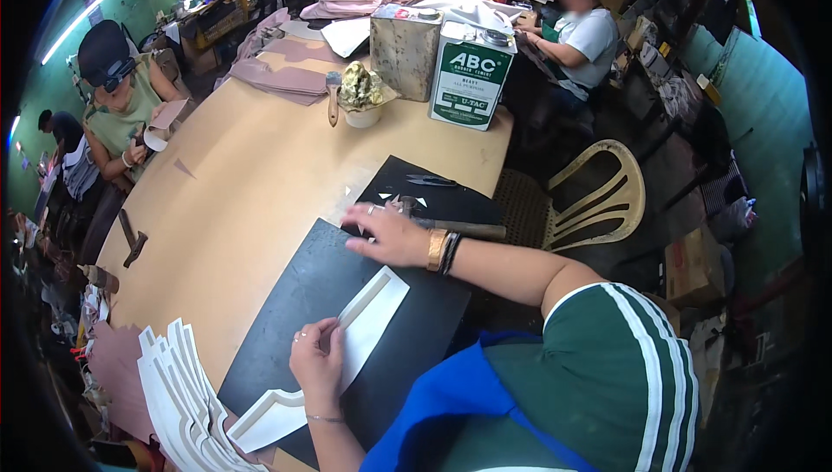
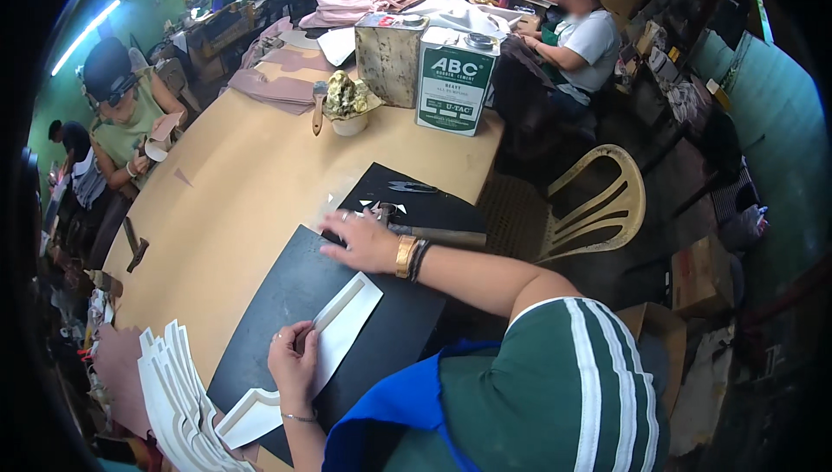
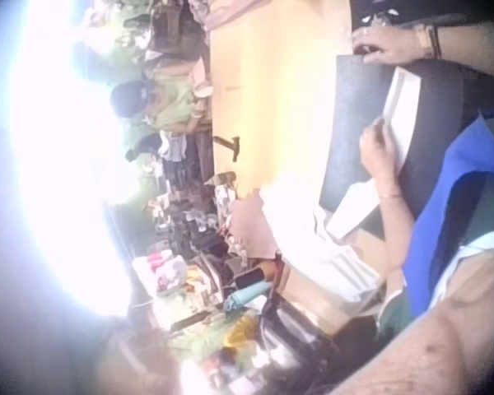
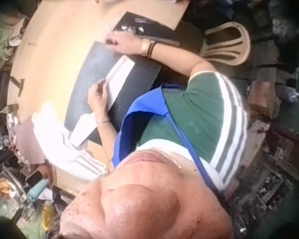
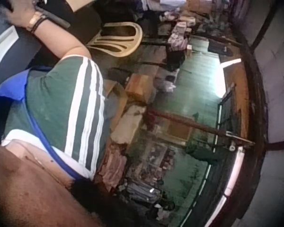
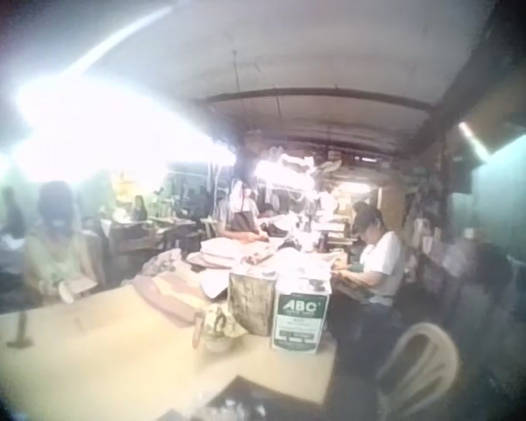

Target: The person assembles leather components by hand and using a hammer. They align two leather pieces, use a small tool to apply adhesive or mark edges, and then use a hammer to press the seams together on a work surface.

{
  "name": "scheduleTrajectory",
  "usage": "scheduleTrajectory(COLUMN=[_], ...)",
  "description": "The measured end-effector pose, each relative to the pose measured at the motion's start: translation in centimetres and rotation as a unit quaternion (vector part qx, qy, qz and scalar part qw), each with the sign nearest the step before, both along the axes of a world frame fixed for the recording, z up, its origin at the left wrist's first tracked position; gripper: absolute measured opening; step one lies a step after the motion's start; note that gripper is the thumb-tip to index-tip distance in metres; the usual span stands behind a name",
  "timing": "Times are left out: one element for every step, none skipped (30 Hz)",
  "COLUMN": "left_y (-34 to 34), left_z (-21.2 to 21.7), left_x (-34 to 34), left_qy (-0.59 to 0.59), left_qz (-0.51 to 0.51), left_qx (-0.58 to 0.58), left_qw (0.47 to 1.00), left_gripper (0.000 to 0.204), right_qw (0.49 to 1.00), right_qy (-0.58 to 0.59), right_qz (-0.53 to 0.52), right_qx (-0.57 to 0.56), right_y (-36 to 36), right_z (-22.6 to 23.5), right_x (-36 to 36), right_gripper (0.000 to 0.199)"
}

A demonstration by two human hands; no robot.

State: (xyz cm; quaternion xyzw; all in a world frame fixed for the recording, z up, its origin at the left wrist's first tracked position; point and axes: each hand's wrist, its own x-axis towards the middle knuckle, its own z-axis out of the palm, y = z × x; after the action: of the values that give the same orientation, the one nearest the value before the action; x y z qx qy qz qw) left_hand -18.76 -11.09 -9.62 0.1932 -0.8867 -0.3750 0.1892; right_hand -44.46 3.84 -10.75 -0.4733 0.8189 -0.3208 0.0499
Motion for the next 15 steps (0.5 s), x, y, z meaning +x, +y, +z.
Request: scheduleTrajectory(left_y=[0.0,0.0,0.0,0.2,0.0,0.0,0.0,-0.1,0.0,0.0,0.2,0.3,0.3,0.4,0.5], left_z=[-0.2,-0.3,-0.3,-0.2,-0.3,-0.3,-0.4,-0.4,-0.5,-0.5,-0.6,-0.7,-0.8,-0.7,-0.7], left_x=[0.0,0.0,-0.1,-0.3,-0.1,-0.2,-0.3,0.0,0.1,0.0,-0.1,-0.2,-0.2,-0.1,-0.1], left_qy=[0.005,0.012,0.006,0.002,-0.006,-0.004,0.0,-0.002,0.005,0.013,0.019,0.017,0.012,0.007,0.005], left_qz=[0.002,0.005,0.004,-0.003,0.004,0.0,-0.004,0.0,0.001,0.0,-0.003,-0.005,-0.003,-0.001,0.0], left_qx=[-0.006,-0.011,-0.004,0.005,0.011,0.004,-0.004,-0.013,-0.025,-0.036,-0.047,-0.049,-0.053,-0.057,-0.055], left_qw=[1.0,1.0,1.0,1.0,1.0,1.0,1.0,1.0,1.0,0.999,0.999,0.999,0.999,0.998,0.998], left_gripper=[0.012,0.011,0.01,0.009,0.009,0.009,0.009,0.009,0.009,0.009,0.009,0.009,0.009,0.009,0.009], right_qw=[0.999,0.998,0.993,0.986,0.975,0.959,0.95,0.924,0.895,0.86,0.84,0.819,0.815,0.811,0.816], right_qy=[0.021,0.004,0.071,0.039,0.078,0.12,0.126,0.242,0.312,0.381,0.402,0.421,0.434,0.446,0.438], right_qz=[-0.013,-0.037,-0.083,-0.133,-0.153,-0.181,-0.157,-0.18,-0.196,-0.212,-0.209,-0.204,-0.209,-0.214,-0.22], right_qx=[-0.026,-0.056,-0.053,-0.093,-0.139,-0.181,-0.239,-0.237,-0.252,-0.266,-0.301,-0.332,-0.322,-0.313,-0.307], right_y=[0.8,1.6,3.0,5.3,6.6,8.5,10.6,11.9,13.6,15.2,16.9,18.5,19.2,19.9,20.4], right_z=[1.3,2.9,4.1,3.2,5.1,7.4,9.9,13.2,16.4,19.3,21.5,23.3,24.8,26.1,26.6], right_x=[-1.3,-2.8,-4.8,-8.1,-10.0,-11.9,-13.8,-13.9,-13.9,-14.2,-15.0,-15.5,-15.2,-14.9,-14.7], right_gripper=[0.054,0.054,0.056,0.058,0.063,0.071,0.078,0.082,0.085,0.088,0.092,0.096,0.098,0.1,0.099])
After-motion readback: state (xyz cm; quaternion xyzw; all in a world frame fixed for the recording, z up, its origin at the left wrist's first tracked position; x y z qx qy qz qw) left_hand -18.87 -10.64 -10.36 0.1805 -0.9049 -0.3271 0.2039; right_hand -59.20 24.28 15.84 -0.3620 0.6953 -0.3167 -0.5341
